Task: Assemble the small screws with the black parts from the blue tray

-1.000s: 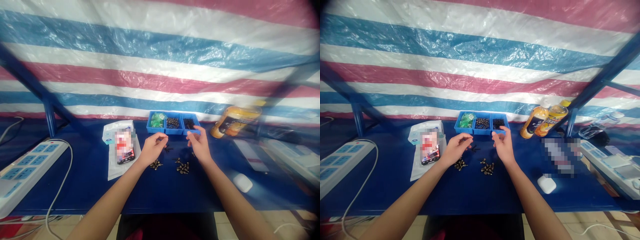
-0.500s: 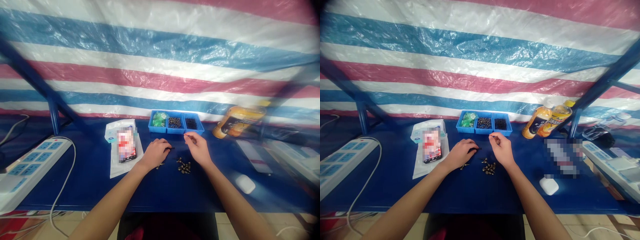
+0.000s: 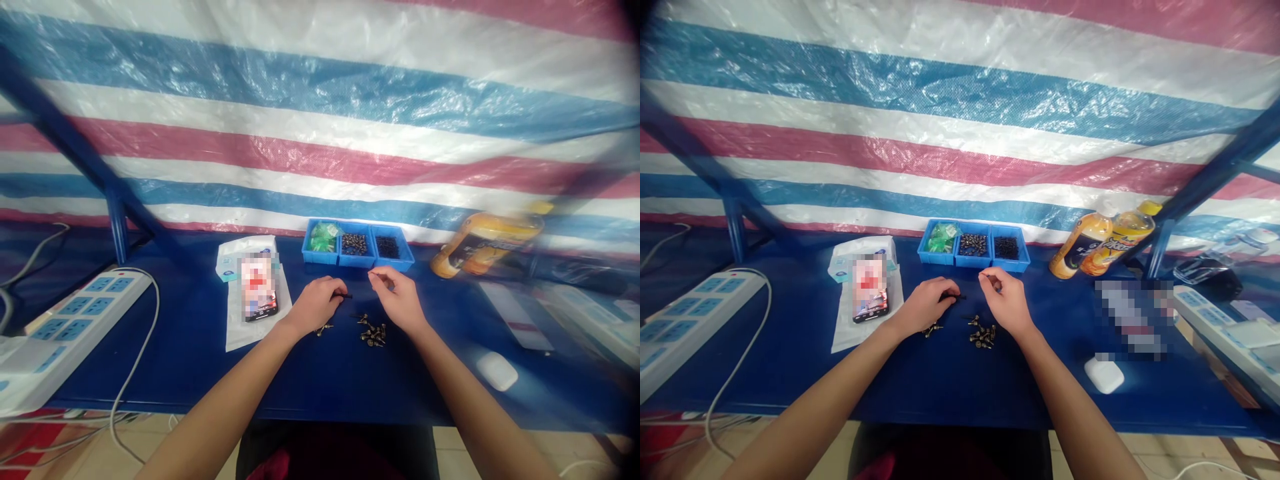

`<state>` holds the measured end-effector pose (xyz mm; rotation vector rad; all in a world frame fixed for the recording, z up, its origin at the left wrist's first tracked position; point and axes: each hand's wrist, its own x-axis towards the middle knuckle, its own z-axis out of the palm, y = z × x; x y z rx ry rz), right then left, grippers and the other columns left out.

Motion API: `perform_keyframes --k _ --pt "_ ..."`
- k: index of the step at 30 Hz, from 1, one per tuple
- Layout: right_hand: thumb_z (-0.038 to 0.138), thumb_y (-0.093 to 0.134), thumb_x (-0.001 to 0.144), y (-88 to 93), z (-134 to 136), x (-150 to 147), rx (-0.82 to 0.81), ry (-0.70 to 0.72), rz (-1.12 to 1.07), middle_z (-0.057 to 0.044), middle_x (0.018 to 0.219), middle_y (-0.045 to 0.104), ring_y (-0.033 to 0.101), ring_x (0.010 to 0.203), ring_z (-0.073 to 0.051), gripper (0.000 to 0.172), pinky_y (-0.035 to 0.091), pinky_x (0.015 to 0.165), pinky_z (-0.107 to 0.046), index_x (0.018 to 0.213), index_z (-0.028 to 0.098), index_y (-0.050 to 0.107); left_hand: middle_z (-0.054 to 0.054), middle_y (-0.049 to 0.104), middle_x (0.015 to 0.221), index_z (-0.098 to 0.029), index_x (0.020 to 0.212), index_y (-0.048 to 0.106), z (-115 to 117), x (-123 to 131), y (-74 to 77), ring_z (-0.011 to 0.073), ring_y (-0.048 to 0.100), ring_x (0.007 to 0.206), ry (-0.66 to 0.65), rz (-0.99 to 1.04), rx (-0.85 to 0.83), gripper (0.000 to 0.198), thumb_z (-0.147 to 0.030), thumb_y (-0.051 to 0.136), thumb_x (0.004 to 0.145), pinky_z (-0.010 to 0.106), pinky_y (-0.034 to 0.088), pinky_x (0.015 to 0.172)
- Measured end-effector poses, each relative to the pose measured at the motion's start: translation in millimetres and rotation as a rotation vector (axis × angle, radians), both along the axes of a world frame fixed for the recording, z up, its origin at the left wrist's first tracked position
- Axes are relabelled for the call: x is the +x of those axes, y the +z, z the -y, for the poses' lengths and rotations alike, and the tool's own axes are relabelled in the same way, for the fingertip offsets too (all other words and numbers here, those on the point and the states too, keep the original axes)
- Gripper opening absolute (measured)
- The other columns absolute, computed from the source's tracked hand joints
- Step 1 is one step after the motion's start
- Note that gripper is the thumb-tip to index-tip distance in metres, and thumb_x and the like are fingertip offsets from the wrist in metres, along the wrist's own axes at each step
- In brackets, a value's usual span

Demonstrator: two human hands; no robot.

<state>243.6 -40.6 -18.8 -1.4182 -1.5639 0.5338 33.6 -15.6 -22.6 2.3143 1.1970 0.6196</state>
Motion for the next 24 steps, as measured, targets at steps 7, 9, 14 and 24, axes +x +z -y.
perform_keyframes --k 7,9,14,24 --pt "0.041 0.057 0.091 3.6 2 -1 -0.014 0.069 0.058 -0.003 0.081 0.07 0.062 0.071 -0.018 0.024 0.048 0.066 -0.029 0.094 0.021 0.07 -0.001 0.07 0.089 -0.023 0.09 0.068 -3 -2 4.4 0.0146 0.064 0.08 0.081 0.229 -0.129 0.011 -0.018 0.061 0.083 0.026 0.048 0.075" --pt "0.041 0.058 0.091 4.6 3 -2 -0.015 0.121 0.064 -0.003 0.083 0.071 0.063 0.073 -0.018 0.023 0.049 0.067 -0.029 0.096 0.021 0.07 -0.001 0.071 0.088 -0.022 0.089 0.068 -2 0 8.0 0.0143 0.065 0.079 0.09 0.318 -0.158 0.008 -0.022 0.063 0.084 0.026 0.049 0.075" --pt "0.042 0.06 0.091 7.7 8 -7 -0.02 0.29 0.075 -0.003 0.086 0.072 0.065 0.076 -0.019 0.023 0.05 0.069 -0.03 0.1 0.023 0.07 0.001 0.071 0.088 -0.02 0.086 0.07 2 5 14.8 0.0149 0.064 0.079 0.045 0.496 -0.209 0.015 -0.033 0.064 0.087 0.025 0.048 0.072" --pt "0.039 0.059 0.091 10.1 8 -10 -0.042 0.318 -0.026 -0.003 0.086 0.069 0.063 0.079 -0.018 0.019 0.048 0.074 -0.03 0.092 0.022 0.068 0.004 0.069 0.089 -0.017 0.09 0.068 4 7 16.5 0.0164 0.064 0.081 0.037 0.648 -0.337 0.026 -0.042 0.067 0.084 0.027 0.05 0.075"
